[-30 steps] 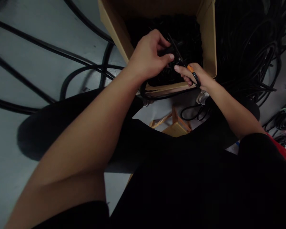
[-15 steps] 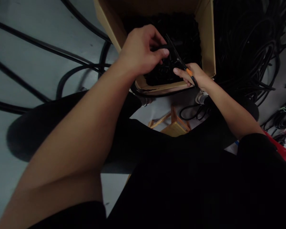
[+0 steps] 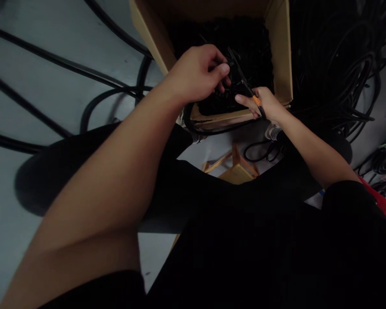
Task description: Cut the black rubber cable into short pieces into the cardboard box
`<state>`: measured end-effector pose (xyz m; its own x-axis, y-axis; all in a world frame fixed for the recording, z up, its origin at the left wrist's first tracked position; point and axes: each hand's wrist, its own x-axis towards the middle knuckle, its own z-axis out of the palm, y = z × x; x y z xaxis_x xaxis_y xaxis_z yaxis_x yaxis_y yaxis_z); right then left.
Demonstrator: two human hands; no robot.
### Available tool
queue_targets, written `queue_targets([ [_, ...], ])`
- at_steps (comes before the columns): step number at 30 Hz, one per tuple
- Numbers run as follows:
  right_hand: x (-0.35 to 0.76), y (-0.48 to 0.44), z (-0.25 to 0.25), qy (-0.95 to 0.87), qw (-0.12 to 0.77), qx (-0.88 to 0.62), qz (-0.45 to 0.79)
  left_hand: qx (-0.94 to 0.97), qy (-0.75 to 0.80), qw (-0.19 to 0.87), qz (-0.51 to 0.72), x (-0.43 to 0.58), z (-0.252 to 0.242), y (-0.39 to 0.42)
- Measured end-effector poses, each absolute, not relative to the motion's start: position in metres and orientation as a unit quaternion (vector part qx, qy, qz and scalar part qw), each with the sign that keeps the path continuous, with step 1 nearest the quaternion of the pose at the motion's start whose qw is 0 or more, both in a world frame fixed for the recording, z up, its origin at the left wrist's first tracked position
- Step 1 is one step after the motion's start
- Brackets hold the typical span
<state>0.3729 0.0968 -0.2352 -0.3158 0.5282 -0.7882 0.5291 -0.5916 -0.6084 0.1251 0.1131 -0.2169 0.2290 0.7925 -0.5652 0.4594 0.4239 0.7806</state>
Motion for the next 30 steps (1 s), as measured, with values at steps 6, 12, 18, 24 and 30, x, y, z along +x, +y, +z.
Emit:
queue_targets([
  [6,0.369,0.100,-0.223,0.448,-0.003,0.591,-0.671,0.526,0.616,0.574,0.121,0.119,-0.218,0.112],
  [12,0.364,0.100,-0.214,0.404,0.013,0.591,-0.698,0.545,0.664,0.504,0.091,0.114,-0.216,0.114],
  [18,0.362,0.098,-0.216,0.425,0.020,0.571,-0.702,0.564,0.661,0.490,0.067,0.120,-0.219,0.114],
  [24,0.354,0.098,-0.216,0.411,0.003,0.602,-0.684,0.530,0.641,0.549,0.080,0.124,-0.211,0.111],
  [30,0.355,0.100,-0.216,0.396,0.005,0.592,-0.702,0.543,0.652,0.521,0.091,0.122,-0.211,0.110],
])
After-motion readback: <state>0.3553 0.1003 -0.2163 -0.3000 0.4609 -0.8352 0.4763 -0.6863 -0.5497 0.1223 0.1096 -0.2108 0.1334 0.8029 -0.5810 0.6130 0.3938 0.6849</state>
